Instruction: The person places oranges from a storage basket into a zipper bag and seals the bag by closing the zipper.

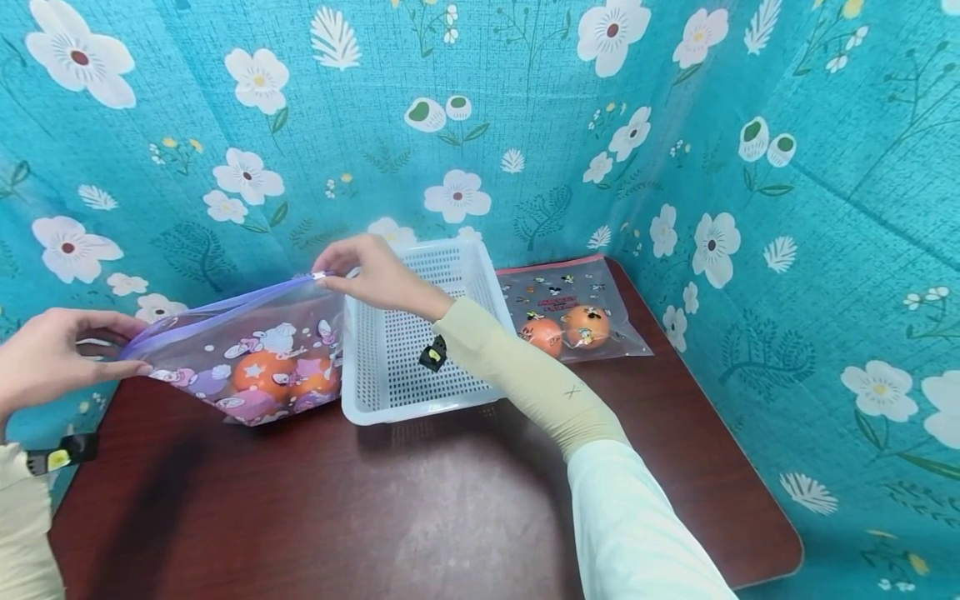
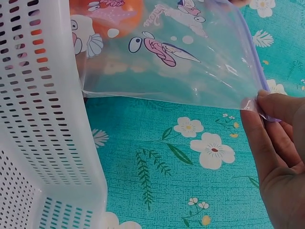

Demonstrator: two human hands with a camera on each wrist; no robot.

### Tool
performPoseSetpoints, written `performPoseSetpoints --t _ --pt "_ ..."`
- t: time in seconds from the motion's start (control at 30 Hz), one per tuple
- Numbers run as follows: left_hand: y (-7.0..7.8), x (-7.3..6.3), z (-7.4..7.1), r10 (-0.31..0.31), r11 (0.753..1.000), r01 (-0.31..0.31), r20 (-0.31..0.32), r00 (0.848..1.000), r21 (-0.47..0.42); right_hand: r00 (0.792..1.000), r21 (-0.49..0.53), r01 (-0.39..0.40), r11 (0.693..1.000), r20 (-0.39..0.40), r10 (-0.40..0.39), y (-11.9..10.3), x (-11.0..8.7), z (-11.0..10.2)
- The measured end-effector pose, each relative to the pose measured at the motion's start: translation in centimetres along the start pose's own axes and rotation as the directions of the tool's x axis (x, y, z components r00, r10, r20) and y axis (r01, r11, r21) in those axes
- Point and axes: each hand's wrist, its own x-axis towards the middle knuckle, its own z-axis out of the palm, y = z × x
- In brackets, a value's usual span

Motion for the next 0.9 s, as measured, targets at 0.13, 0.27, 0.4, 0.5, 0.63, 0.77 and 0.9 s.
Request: performPoseSetpoints --t 0.13,0.27,0.4,0.5,0.63,0.77,0.9 --pt "-0.5 -0.7 -0.2 0.008 1.000 -0.007 -0.067 0.998 0.023 1.000 0.005 -0.002 1.000 0.006 0.002 0.0 0.0 0.0" --pt "-0.7 -1.1 -0.4 0.028 0.998 -0.018 -0.164 0.986 0.064 1.000 0.001 0.002 1.000 0.006 -0.002 0.0 0.1 -0.2" --pt "-0.7 -1.2 -0.2 0.024 0.999 -0.020 -0.159 0.987 0.029 1.000 -0.004 -0.006 1.000 0.002 0.006 -0.2 0.0 -0.4" --pt "-0.9 -1.2 0.4 0.008 0.999 -0.013 -0.155 0.988 -0.032 1.000 -0.008 -0.009 1.000 0.004 0.009 -0.3 -0.1 -0.4" --pt "-1.6 -0.8 1.3 -0.013 0.998 0.002 -0.154 0.988 -0.070 1.000 -0.010 -0.005 1.000 0.003 0.005 -0.3 -0.1 -0.4" --pt "-2.1 -0.6 1.7 0.031 0.997 -0.042 -0.150 0.988 -0.069 1.000 -0.009 -0.007 1.000 0.004 0.007 -0.2 -0.2 -0.4" --pt "-2.0 -0.8 1.9 0.045 0.998 -0.051 -0.207 0.977 -0.024 1.000 -0.016 -0.012 1.000 0.009 0.012 -0.2 -0.2 -0.5"
